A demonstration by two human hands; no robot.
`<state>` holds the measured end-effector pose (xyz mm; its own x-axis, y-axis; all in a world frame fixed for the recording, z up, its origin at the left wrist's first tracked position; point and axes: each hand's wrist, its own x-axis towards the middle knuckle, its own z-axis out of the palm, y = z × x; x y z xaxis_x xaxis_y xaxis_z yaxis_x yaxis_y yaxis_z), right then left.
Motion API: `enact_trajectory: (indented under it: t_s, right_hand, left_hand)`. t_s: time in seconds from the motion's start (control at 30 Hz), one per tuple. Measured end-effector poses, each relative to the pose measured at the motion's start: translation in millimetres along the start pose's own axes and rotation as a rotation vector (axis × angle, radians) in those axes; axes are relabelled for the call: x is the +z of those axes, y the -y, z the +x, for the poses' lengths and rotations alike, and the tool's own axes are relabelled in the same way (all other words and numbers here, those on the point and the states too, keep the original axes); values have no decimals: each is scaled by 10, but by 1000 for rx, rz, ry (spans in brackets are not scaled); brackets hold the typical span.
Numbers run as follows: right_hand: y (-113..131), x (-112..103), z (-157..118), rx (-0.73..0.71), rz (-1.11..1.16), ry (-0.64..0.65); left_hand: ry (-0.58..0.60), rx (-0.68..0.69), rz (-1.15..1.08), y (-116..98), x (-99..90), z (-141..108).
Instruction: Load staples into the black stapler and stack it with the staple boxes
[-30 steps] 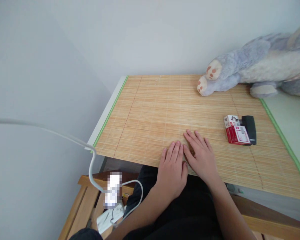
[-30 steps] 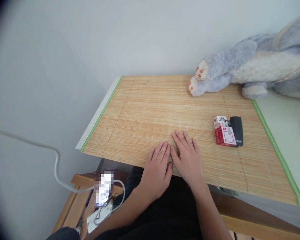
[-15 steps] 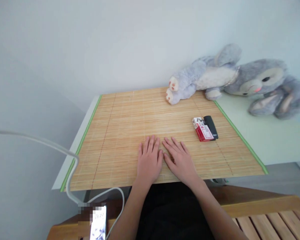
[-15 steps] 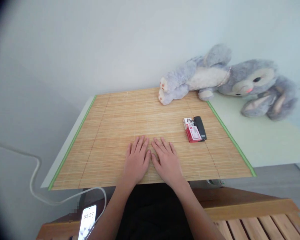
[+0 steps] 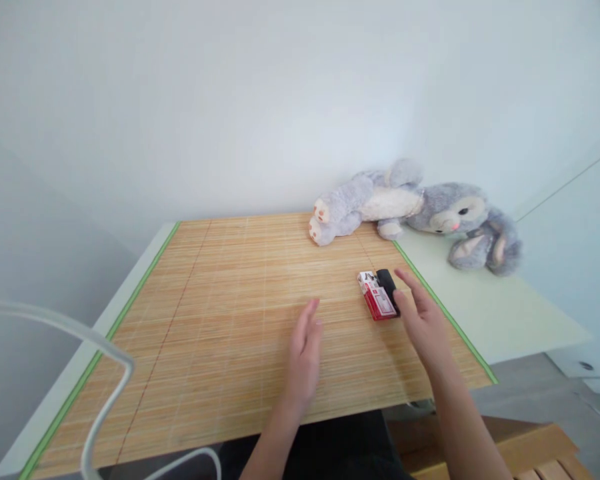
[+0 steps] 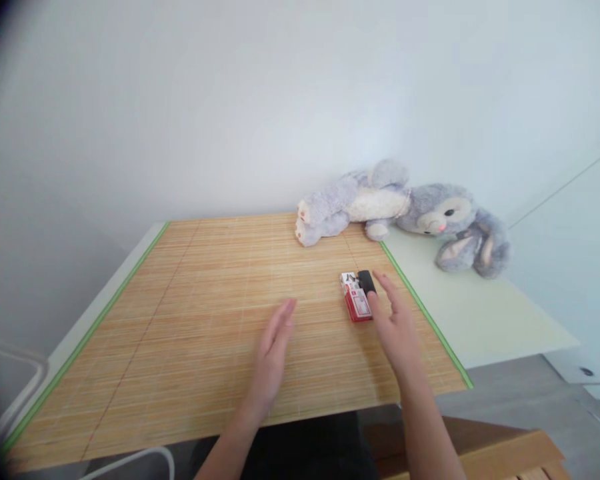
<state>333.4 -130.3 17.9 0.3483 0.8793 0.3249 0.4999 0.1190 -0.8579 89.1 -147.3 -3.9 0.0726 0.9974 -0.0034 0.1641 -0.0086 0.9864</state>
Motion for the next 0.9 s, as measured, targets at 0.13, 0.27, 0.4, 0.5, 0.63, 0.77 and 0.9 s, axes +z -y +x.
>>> enact_trajectory:
  t_s: [0.13,0.27,0.4,0.5,0.63,0.77,0.9]
  right_hand:
    - [-507,-80,401,149,200,58]
    - [-610,214,436,184,237,140]
    - [-386,755,197,191,292,188]
    - [-84,1319,-98,178,360,254]
    - [364,1998,-498,151,436,322]
    - [642,2199,-649,90,366,275]
    - [617,1970,-484,30,211,209]
  left_hand:
    - [62,-13,-92,-120,826,315]
    - [68,-15,-129,-166,1231,625]
    - [-1,-49,-167,-101,862,667]
    - [-111,-125,-170,-7,235,540]
    - [-258,-209,-147,56,-563,300]
    - [-281,-216,-139,47,-928,166]
    - [-206,-138,3,87,-902,138]
